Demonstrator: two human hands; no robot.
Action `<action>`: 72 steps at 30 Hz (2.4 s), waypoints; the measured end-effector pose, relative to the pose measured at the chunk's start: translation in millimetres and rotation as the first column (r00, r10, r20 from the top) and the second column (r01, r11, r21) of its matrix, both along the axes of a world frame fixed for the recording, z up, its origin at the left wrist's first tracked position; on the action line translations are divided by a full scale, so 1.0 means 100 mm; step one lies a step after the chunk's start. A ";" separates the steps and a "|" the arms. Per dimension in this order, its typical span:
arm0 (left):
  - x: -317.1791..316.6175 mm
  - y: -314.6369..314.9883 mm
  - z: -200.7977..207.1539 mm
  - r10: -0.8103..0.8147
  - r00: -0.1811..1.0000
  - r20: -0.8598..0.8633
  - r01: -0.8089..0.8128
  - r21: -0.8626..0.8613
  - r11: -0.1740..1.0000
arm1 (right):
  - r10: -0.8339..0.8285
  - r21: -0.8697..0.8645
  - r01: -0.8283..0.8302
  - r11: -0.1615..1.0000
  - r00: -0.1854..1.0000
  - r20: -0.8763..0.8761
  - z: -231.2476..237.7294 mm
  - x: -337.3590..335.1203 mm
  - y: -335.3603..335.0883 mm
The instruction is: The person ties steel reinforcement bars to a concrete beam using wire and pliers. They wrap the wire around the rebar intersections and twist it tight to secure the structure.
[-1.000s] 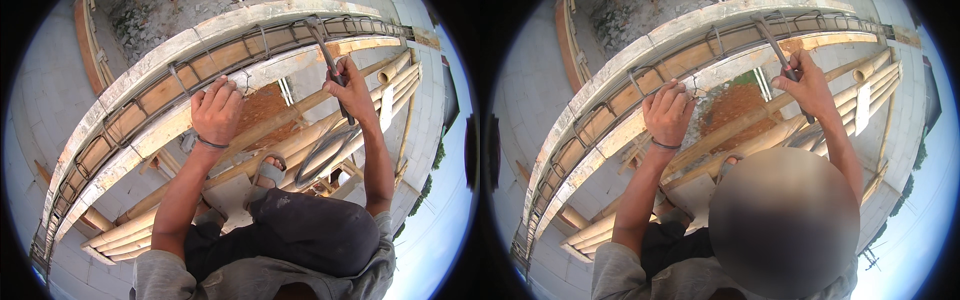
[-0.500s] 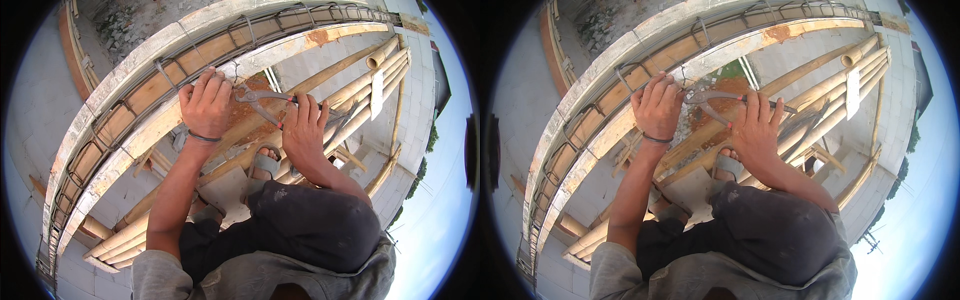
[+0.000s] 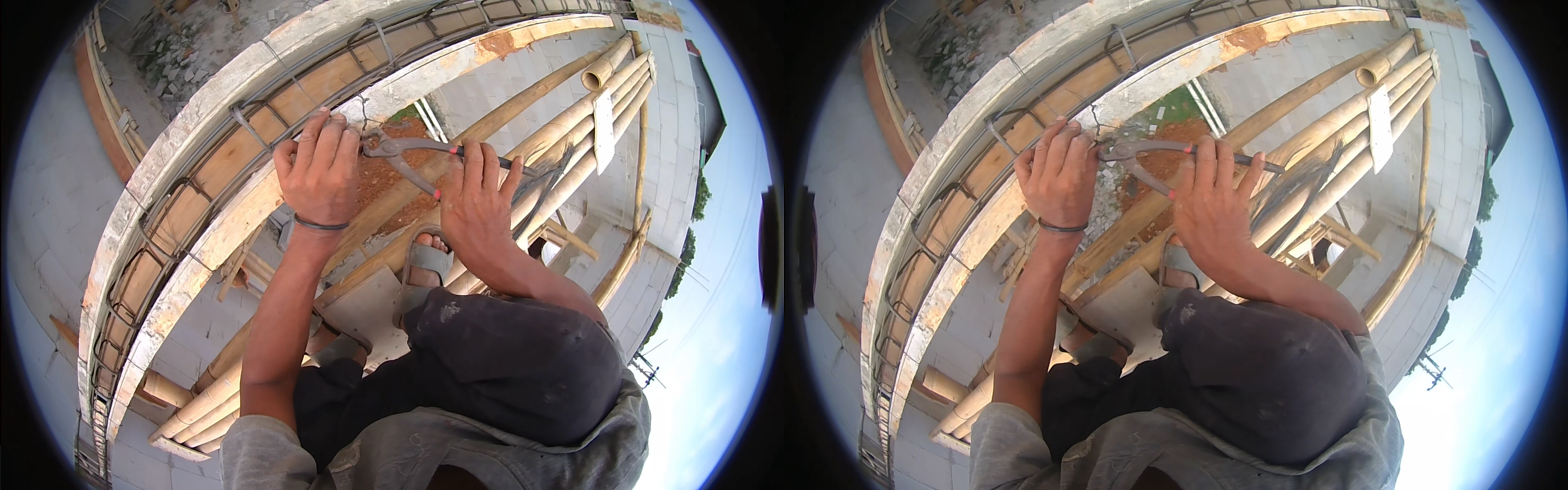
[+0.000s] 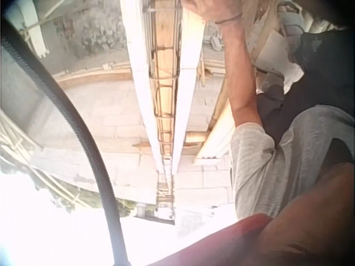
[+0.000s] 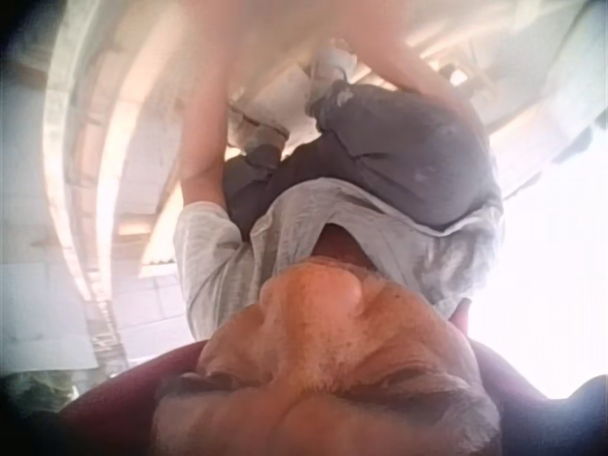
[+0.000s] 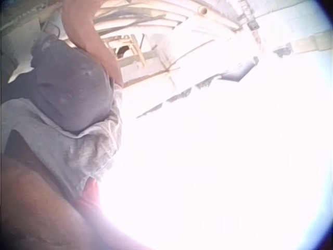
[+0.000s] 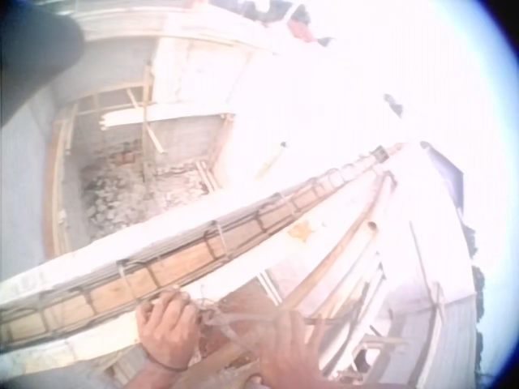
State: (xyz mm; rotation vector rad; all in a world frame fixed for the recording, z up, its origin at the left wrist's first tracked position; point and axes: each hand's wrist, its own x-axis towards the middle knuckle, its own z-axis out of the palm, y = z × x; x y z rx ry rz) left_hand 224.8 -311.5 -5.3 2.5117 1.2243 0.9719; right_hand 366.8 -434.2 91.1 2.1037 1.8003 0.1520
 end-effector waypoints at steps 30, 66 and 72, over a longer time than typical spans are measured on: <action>0.00 0.02 -0.09 -0.067 0.997 0.037 0.066 0.041 0.997 | 0.094 -0.868 0.043 0.495 0.990 0.103 0.90 -0.60 1.16; 0.00 0.01 -0.04 -0.051 0.999 -0.006 0.051 0.006 0.999 | -0.009 -0.570 -0.313 0.760 0.871 -0.490 0.74 0.07 0.82; 0.00 0.03 -0.03 -0.053 0.998 -0.021 0.053 0.011 0.999 | -0.157 -0.617 -0.093 0.781 0.928 -0.339 0.56 -0.16 0.61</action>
